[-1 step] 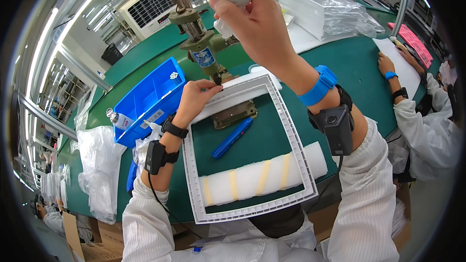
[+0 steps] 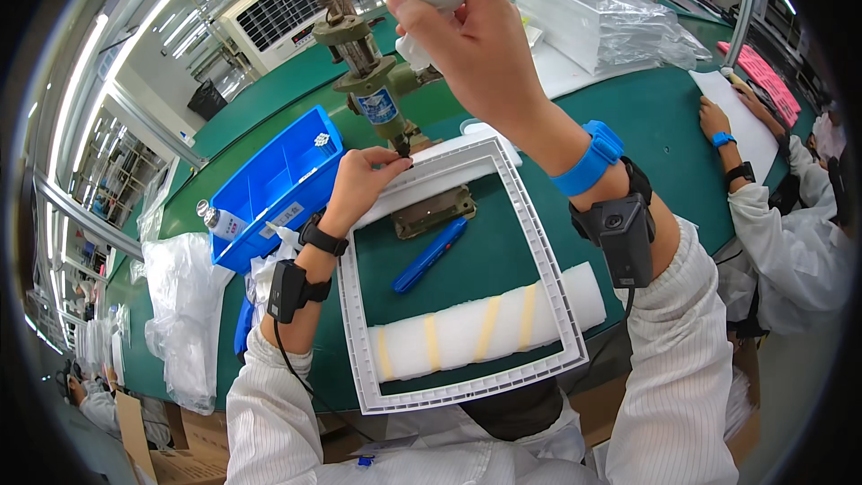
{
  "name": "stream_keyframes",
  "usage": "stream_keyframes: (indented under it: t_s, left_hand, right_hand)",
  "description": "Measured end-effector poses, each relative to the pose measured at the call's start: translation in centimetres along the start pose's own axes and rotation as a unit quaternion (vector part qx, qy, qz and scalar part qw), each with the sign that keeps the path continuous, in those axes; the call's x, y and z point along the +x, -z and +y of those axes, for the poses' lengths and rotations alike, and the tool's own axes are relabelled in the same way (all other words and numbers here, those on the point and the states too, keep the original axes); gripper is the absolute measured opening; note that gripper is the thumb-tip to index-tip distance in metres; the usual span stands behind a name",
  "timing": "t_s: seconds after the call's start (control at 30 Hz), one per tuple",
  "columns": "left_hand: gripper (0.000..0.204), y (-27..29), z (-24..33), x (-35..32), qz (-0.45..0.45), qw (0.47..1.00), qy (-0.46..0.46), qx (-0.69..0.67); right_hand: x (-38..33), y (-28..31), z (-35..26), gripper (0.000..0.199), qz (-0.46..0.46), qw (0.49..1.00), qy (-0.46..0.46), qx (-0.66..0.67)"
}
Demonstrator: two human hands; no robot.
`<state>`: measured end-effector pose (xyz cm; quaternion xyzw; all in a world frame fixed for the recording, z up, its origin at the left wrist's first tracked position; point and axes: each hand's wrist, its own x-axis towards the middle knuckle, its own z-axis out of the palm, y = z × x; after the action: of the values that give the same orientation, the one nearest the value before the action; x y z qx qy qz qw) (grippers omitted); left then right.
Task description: The recorder assembles a white plastic frame component by applying adhesive strips, inserting parts, and using a manual press in a factory setting.
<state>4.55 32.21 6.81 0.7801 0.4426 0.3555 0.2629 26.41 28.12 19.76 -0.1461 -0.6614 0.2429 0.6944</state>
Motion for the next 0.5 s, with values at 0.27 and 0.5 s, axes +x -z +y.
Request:
stream_keyframes:
  t_s: [0.27, 0.5]
  left_hand:
    - [0.023, -0.1, 0.0, -0.1, 0.011, 1.0, -0.016, -0.002]
    - [0.024, -0.1, -0.2, -0.1, 0.012, 1.0, -0.023, 0.018]
  right_hand:
    - [-0.4, -0.7, -0.5, 0.019, 0.026, 0.999, 0.017, -0.026]
    - [-6.1, 0.0, 0.6, 0.03, 0.011, 0.992, 0.118, -0.05]
